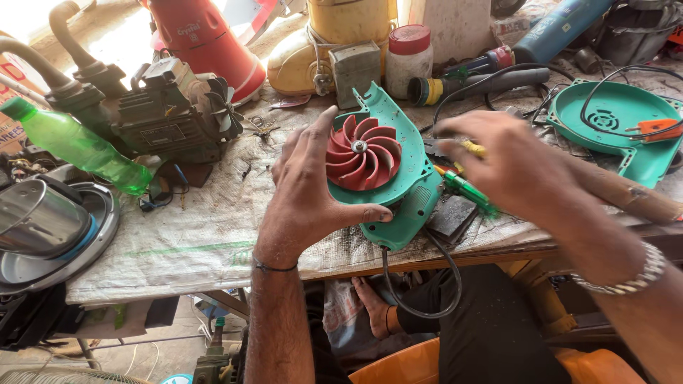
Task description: The person disassembles a teal fan housing with a screwdriver, then reassembles it by installing a red fan blade, a washer, and a retaining clip. They use pliers to secure the clip and place the top housing cover over the assembly.
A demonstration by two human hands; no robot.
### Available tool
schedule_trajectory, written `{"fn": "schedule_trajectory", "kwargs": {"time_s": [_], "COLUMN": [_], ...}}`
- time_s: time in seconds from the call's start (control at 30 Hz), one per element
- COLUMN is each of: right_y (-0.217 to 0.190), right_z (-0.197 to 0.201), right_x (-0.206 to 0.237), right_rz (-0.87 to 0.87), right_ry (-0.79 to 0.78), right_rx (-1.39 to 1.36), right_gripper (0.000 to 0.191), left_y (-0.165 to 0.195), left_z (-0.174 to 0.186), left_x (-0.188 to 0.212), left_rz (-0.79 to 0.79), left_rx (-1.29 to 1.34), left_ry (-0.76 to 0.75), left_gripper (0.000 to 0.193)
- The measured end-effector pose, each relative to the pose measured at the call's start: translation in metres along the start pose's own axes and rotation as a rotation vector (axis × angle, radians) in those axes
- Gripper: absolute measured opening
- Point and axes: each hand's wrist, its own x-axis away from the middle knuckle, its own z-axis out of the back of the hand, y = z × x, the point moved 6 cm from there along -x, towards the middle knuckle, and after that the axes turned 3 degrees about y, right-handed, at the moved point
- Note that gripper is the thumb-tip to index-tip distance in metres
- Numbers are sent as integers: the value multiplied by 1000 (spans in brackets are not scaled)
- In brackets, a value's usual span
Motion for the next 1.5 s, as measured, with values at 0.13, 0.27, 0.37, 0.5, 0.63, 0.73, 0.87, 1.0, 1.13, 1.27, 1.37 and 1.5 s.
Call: {"fn": "schedule_trajectory", "kwargs": {"time_s": [0.13,0.27,0.37,0.5,0.63,0.73,0.87,1.0,1.13,1.27,1.37,1.5], "right_y": [-38,-37,-40,-31,31,65,71,65,53,45,44,44], "right_z": [-12,-26,-26,0,13,-3,-23,-30,-27,-14,-4,-5], "right_x": [-17,-29,-31,-33,-26,-14,-8,-10,-13,-21,-25,-17], "right_rz": [294,273,245,82,-387,-500,-325,-302,-258,-195,-190,-160], "right_ry": [69,73,83,121,-241,-518,-507,-528,-499,-448,-475,-629], "right_rx": [-153,-234,-257,-151,298,412,484,574,611,725,642,595], "right_gripper": [48,46,43,34,38,44,57,67,63,40,39,45], "left_y": [-2,-1,-6,-1,-10,-12,-12,-10,-10,-15,-12,-12], "left_z": [1,1,-1,4,3,2,1,0,1,-5,-3,-4], "left_x": [-1,1,4,4,5,4,4,3,2,2,2,0], "left_rz": [98,123,162,-41,17,37,44,33,45,145,89,83], "left_rx": [-2,-65,-94,-13,120,154,182,161,150,169,126,108], "left_ry": [-10,3,-33,49,-8,-5,-1,-12,-9,-52,-24,-24], "left_gripper": [136,136,134,135,124,116,105,105,102,105,101,100]}}
